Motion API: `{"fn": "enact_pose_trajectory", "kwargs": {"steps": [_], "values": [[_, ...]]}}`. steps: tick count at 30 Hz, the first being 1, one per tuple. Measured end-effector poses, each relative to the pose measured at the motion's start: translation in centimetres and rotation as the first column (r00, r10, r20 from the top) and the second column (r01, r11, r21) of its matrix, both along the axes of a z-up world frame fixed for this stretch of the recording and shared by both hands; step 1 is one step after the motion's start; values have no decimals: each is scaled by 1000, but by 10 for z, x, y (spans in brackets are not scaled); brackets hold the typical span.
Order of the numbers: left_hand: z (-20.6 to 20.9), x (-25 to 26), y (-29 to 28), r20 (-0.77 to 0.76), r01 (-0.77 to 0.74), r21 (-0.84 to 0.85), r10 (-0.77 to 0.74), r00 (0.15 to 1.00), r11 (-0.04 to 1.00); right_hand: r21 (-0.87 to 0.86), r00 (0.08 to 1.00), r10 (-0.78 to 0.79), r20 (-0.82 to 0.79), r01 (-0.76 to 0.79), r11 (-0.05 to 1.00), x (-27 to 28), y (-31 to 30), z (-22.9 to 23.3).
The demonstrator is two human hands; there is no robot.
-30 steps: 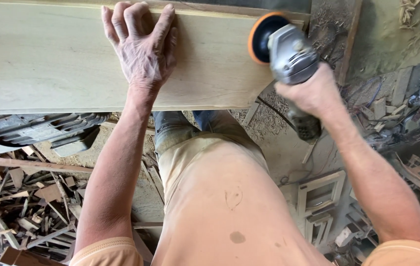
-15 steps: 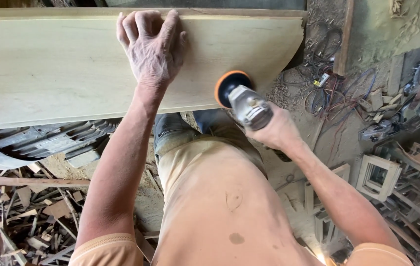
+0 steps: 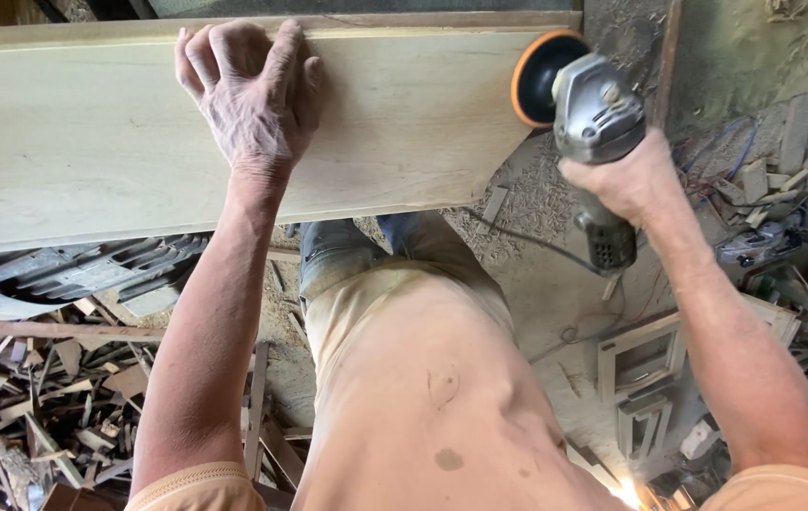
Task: The person uses an angle grinder with a sanding disc to smooth the surface of a rectangular wooden board. They hold the board with one hand and move the grinder across the surface in a consistent pattern, then place the board on a workbench.
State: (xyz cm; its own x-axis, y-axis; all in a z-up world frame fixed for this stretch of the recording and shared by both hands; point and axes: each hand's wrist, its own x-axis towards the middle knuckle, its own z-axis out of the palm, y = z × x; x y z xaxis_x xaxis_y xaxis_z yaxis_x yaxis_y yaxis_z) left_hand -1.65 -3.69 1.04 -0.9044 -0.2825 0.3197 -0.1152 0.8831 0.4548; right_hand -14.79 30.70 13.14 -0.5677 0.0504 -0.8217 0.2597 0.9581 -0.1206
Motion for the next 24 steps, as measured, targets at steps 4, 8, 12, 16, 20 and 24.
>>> {"fn": "enact_pose_trajectory", "kwargs": {"steps": [4, 8, 12, 16, 20, 24], "values": [[-2, 1, -1, -6, 8, 0, -8, 1000, 1000, -70, 994, -45, -102, 38, 997, -10, 13, -12], [0, 1, 0, -10, 12, 38, -12, 1000, 999, -127, 985, -54, -166, 33, 991, -5, 20, -22], [0, 1, -1, 28, 16, 5, -17, 999, 1000, -148, 985, 123, -118, -140, 979, 8, 22, -21], [-1, 2, -2, 36, 11, -27, -10, 999, 1000, -130, 981, 102, -166, -124, 984, 22, 18, -19], [-1, 2, -2, 67, 11, -67, -6, 998, 998, 67, 988, 154, -29, -151, 986, 37, 6, -15], [-8, 4, -2, 78, 2, -71, 4, 997, 997, 75, 990, 121, -71, -116, 990, 60, -4, -12]]}}
